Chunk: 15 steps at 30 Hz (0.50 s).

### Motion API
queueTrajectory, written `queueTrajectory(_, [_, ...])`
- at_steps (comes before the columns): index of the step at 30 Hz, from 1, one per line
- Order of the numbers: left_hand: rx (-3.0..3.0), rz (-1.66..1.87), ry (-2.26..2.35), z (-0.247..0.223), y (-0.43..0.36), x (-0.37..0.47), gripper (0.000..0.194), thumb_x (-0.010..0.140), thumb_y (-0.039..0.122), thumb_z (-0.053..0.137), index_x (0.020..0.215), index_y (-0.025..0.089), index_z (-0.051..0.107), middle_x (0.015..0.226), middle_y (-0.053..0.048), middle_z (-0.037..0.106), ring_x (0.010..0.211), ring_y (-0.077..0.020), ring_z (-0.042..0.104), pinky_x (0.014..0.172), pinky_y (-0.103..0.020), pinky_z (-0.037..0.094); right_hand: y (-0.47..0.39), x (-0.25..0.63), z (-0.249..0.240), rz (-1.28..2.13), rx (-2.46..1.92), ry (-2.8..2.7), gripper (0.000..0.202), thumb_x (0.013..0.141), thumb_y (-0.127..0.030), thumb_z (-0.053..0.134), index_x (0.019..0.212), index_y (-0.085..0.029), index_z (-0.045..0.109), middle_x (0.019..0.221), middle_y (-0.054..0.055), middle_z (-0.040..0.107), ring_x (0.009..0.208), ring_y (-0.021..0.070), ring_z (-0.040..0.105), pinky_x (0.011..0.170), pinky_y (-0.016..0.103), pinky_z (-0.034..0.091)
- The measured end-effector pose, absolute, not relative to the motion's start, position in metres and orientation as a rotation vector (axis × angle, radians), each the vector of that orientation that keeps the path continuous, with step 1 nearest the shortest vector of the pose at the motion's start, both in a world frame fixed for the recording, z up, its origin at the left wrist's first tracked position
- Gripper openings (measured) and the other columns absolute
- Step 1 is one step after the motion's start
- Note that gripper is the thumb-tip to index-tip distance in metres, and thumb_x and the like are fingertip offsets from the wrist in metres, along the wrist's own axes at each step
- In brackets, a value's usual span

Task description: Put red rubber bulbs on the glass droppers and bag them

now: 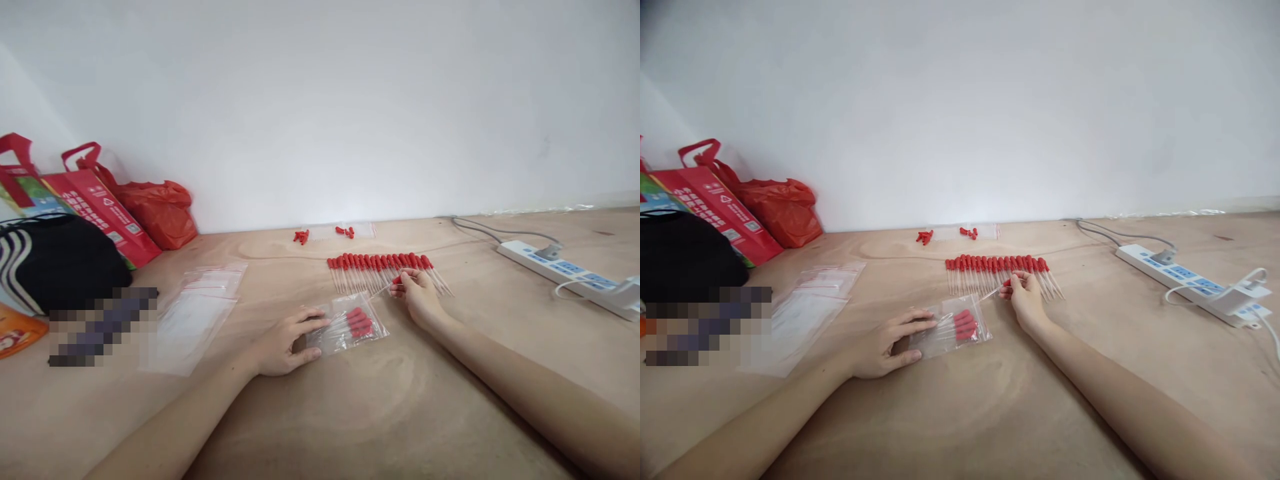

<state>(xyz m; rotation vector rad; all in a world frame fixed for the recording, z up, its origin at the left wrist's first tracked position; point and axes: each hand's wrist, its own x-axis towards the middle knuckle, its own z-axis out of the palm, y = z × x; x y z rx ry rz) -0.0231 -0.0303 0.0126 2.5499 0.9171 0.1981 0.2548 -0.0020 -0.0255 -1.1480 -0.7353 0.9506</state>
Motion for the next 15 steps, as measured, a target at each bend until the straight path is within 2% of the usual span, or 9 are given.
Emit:
queueTrajectory(5, [2.526,0.200,0.991,0.014,-0.031,-0.023,0.058,0.081,0.039,0.048,0.132,0.021,0.029,0.135,-0.008,0.034,0.123,-0.0245,0.031,0.101,-0.043,0.027,-0.014,0.238,-0.023,1.139,-1.054,-0.735,0.027,0.065,-0.031,0.062,0.078,-0.022,0.040,0.064,-0.004,0.056,0.058,0.0109,0.059,0.057,0.024,0.049])
queueTrajectory(11, [2.546,0.234,0.954,0.012,-0.031,-0.023,0.056,0.081,0.038,0.048,0.131,0.022,0.029,0.134,-0.007,0.037,0.121,-0.0237,0.034,0.101,-0.041,0.029,-0.024,0.233,-0.022,1.237,-1.155,-1.098,0.031,0.058,-0.038,0.069,0.072,-0.018,0.050,0.054,-0.004,0.057,0.043,0.0062,0.049,0.043,0.019,0.039])
queueTrajectory(15, [2.554,0.245,0.944,0.011,-0.031,-0.024,0.055,0.081,0.038,0.048,0.131,0.022,0.029,0.134,-0.006,0.036,0.122,-0.0234,0.033,0.101,-0.041,0.028,-0.020,0.233,-0.027,1.295,-1.218,-1.246,0.034,0.054,-0.041,0.071,0.073,-0.017,0.056,0.057,0.000,0.062,0.048,0.0111,0.055,0.046,0.023,0.043])
